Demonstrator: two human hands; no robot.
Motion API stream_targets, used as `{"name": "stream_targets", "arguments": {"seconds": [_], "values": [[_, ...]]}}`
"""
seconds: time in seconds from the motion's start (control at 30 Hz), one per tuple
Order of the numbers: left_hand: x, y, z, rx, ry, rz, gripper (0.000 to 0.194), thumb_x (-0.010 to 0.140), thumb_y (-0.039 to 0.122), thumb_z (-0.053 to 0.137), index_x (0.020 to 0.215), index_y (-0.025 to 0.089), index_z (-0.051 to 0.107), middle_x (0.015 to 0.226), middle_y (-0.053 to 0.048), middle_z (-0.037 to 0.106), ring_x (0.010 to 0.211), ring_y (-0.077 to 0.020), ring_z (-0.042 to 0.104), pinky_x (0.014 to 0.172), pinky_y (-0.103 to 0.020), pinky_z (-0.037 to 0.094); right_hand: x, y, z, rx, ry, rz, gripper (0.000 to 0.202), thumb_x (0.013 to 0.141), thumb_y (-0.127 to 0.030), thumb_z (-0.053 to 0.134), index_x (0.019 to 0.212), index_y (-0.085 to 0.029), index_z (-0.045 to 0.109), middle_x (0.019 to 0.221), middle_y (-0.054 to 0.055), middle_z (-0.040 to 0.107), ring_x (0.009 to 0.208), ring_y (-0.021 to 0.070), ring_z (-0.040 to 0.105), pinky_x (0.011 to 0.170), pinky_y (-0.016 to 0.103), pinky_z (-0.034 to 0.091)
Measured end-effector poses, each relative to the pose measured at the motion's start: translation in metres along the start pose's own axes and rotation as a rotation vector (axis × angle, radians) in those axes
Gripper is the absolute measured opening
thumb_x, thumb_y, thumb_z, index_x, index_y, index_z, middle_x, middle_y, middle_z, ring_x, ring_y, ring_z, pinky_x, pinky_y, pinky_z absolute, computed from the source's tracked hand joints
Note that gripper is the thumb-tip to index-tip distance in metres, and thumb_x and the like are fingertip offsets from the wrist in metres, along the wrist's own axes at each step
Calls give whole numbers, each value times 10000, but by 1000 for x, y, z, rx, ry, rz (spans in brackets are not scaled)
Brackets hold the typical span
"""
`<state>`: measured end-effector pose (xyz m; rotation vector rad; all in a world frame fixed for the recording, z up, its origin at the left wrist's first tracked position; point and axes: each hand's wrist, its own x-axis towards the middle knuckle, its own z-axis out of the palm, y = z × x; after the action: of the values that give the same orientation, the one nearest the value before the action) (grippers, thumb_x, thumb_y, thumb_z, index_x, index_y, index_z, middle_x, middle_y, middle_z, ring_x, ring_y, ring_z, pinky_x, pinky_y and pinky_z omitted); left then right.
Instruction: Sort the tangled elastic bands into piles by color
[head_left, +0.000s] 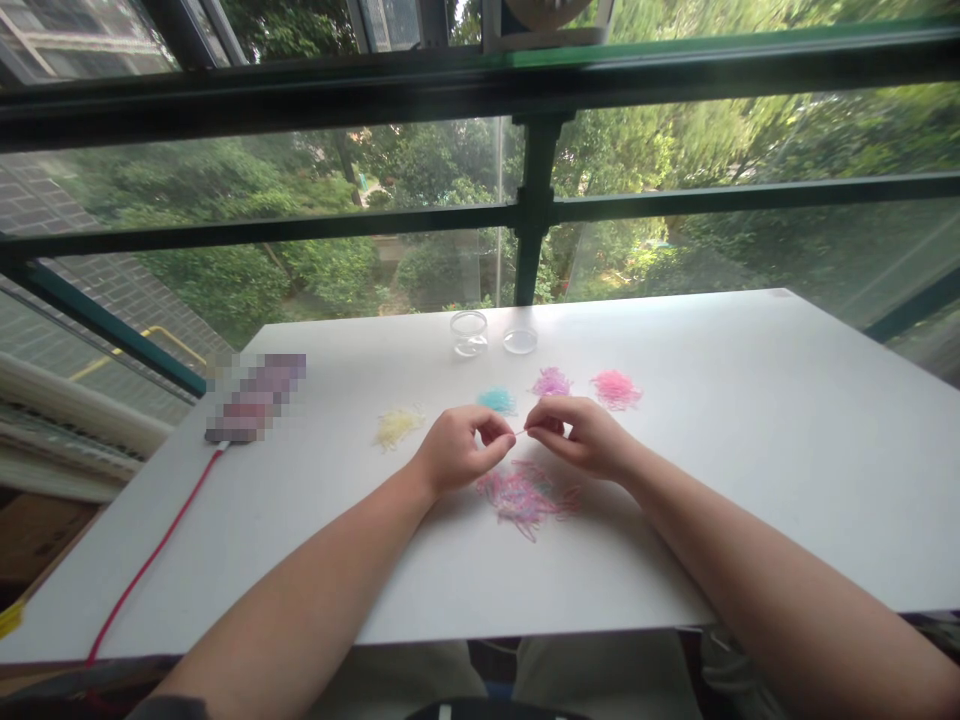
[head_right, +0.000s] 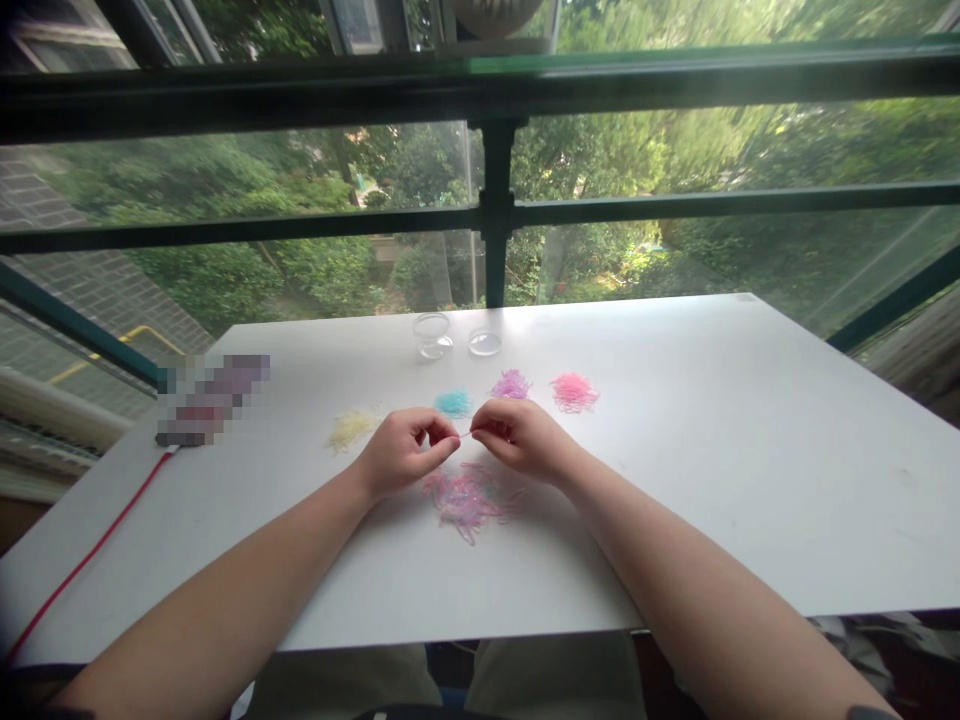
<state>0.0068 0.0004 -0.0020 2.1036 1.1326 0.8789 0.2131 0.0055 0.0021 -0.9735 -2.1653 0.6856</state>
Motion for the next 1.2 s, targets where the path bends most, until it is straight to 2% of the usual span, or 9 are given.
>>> {"name": "stream_targets", "arguments": {"seconds": [0.27, 0.37, 0.43, 0.53, 0.63, 0.7, 0.9, 1.2], "values": [[0, -2, 0, 0, 0, -5, 127, 779, 243, 596, 764, 150, 680, 670, -7, 665, 595, -89, 558, 595, -202, 439, 1, -1, 2, 20, 3, 35, 108, 763, -103, 519, 757, -154, 614, 629, 2, 569, 564, 100, 484, 535, 207, 384], [1, -3, -1, 10, -2, -7, 126, 781, 241, 591, 759, 153, 678, 676, -7, 665, 601, -93, 559, 594, -204, 436, 1, 4, -9, -108, 33, 56, 107, 755, -114, 525, 735, -161, 620, 630, 4, 574, 568, 106, 487, 539, 212, 381], [1, -3, -2, 26, -1, -7, 123, 779, 239, 589, 742, 155, 670, 680, -8, 665, 603, -94, 555, 589, -204, 432, 1, 10, -25, -249, 83, 104, 108, 748, -131, 537, 736, -166, 638, 641, 9, 593, 572, 113, 499, 547, 219, 383], [1, -3, -4, 65, -23, -8, 125, 783, 245, 585, 741, 165, 671, 671, -3, 664, 592, -95, 546, 585, -206, 427, -1, 22, -56, -394, 273, 252, 127, 747, -163, 541, 734, -172, 667, 667, 19, 635, 591, 122, 535, 581, 227, 402], [2, -4, -6, 78, -52, 11, 141, 794, 263, 575, 751, 171, 674, 665, -3, 659, 589, -99, 546, 570, -207, 416, -5, 35, -81, -484, 316, 491, 143, 734, -214, 558, 739, -182, 697, 681, 26, 672, 590, 137, 561, 543, 228, 389], [2, -4, -6, 84, -64, 13, 147, 796, 274, 574, 754, 174, 674, 662, -2, 657, 585, -100, 545, 557, -206, 409, -7, 43, -88, -501, 306, 611, 155, 725, -226, 564, 753, -182, 710, 688, 32, 683, 590, 140, 573, 530, 228, 386], [3, -5, -7, 101, -60, -4, 158, 792, 287, 576, 755, 173, 678, 653, 0, 655, 566, -97, 531, 531, -202, 393, -7, 54, -87, -482, 205, 778, 172, 695, -222, 588, 782, -175, 729, 754, 58, 708, 589, 143, 580, 502, 225, 376], [3, -2, -8, 124, -39, 17, 154, 781, 269, 571, 732, 172, 679, 636, -1, 653, 535, -93, 513, 500, -197, 379, -8, 61, -88, -466, 247, 764, 203, 700, -173, 560, 803, -180, 735, 739, 56, 709, 618, 153, 591, 539, 227, 393]]}}
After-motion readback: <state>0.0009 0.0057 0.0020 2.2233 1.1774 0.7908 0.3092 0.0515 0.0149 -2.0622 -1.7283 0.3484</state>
